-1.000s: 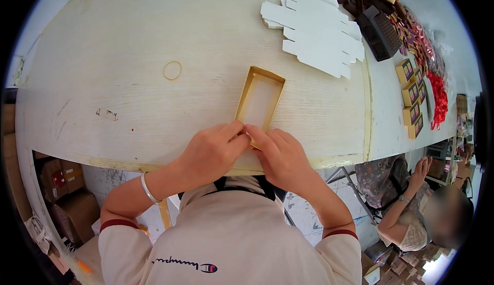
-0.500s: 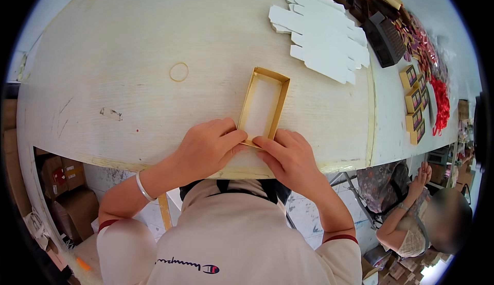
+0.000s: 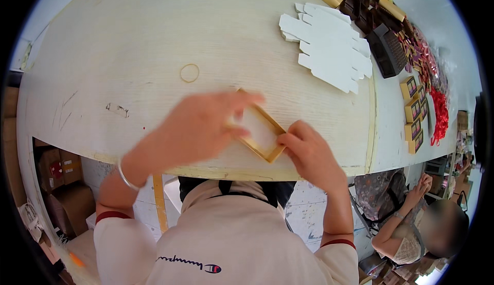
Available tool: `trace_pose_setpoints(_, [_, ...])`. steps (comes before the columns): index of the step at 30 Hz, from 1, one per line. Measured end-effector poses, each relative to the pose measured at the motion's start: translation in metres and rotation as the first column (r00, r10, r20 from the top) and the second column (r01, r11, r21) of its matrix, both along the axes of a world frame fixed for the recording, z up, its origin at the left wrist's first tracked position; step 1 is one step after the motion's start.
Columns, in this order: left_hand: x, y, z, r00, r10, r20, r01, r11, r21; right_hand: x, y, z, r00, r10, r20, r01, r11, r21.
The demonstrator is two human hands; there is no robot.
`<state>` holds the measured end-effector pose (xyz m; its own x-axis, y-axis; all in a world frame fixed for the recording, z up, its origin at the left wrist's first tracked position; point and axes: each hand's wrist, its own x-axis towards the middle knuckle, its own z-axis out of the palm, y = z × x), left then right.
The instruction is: The person folds flat cardboard pieces into small rectangular boxes by hand. They repeatedly pick up a flat piece, fold the sides up, tuck the flaps, and place the finished box on the table.
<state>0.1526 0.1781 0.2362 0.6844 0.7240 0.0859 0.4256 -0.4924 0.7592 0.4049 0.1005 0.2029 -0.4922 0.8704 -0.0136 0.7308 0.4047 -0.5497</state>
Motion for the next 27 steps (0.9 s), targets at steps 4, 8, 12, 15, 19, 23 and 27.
trace_pose_setpoints(4, [-0.028, 0.021, -0.008, 0.973, -0.123, -0.196, 0.13, 0.991, 0.024, -0.004, -0.004, 0.019, 0.977, -0.107, -0.187, 0.08, 0.986, -0.144])
trace_pose_setpoints(8, [-0.041, -0.006, -0.014, 0.957, -0.191, -0.219, 0.188, 0.982, -0.034, -0.023, -0.007, 0.014, 0.983, -0.054, -0.175, 0.052, 0.999, -0.015])
trace_pose_setpoints(12, [-0.051, -0.042, -0.03, 0.943, -0.068, -0.324, 0.125, 0.979, 0.16, -0.04, 0.001, -0.008, 0.991, 0.006, -0.13, 0.011, 0.992, 0.127])
trace_pose_setpoints(15, [-0.055, -0.065, -0.051, 0.946, 0.08, -0.314, -0.033, 0.988, 0.152, -0.055, 0.015, -0.022, 0.987, 0.118, -0.105, -0.099, 0.98, 0.171])
trace_pose_setpoints(19, [-0.069, -0.073, -0.076, 0.99, 0.114, -0.085, -0.1, 0.983, 0.152, -0.082, 0.02, -0.046, 0.979, 0.2, 0.043, -0.204, 0.935, 0.289])
trace_pose_setpoints(23, [-0.104, -0.07, -0.096, 0.995, 0.08, 0.052, -0.084, 0.992, 0.094, -0.119, -0.011, -0.065, 0.981, -0.12, 0.155, 0.04, 0.895, 0.444])
trace_pose_setpoints(27, [-0.136, -0.068, -0.127, 0.993, 0.053, 0.106, -0.056, 0.998, 0.029, -0.158, -0.014, -0.073, 0.96, -0.165, 0.229, 0.038, 0.88, 0.473])
